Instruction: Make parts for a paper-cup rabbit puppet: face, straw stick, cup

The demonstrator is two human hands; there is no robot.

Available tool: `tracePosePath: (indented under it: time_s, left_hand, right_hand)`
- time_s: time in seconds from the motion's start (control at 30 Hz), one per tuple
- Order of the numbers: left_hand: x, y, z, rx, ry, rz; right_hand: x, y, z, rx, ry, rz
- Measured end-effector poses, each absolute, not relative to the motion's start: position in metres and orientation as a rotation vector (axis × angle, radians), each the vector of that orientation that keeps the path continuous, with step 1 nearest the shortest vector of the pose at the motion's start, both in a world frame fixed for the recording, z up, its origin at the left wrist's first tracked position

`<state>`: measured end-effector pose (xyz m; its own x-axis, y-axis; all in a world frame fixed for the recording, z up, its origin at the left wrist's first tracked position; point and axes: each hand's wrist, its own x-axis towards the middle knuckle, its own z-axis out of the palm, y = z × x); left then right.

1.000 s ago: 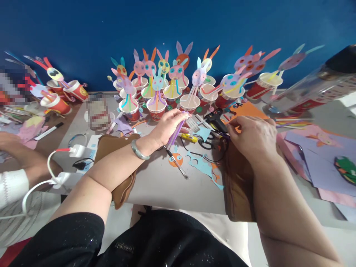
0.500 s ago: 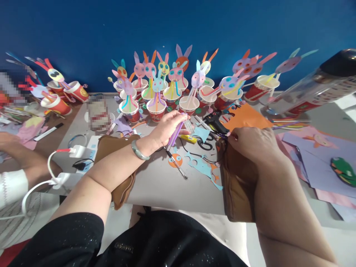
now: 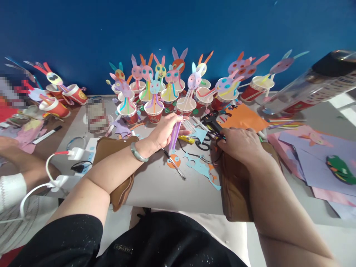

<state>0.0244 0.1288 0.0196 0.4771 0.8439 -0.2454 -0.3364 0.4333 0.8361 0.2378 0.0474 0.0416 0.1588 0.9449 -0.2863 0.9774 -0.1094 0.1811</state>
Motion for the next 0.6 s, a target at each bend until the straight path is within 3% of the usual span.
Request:
tracePosePath:
  time_s: [0.37,0.6]
  left_hand:
    - [0.025,0.127,0.028,0.637,0.712,0.828]
    - [0.026,0.128,0.029,0.550,0.738,0.790]
  right_hand:
    - [0.230,0.042,0.040,2.092,1.836,-0.110]
    - [0.228,0.029,0.061,2.350,1.750,0.001]
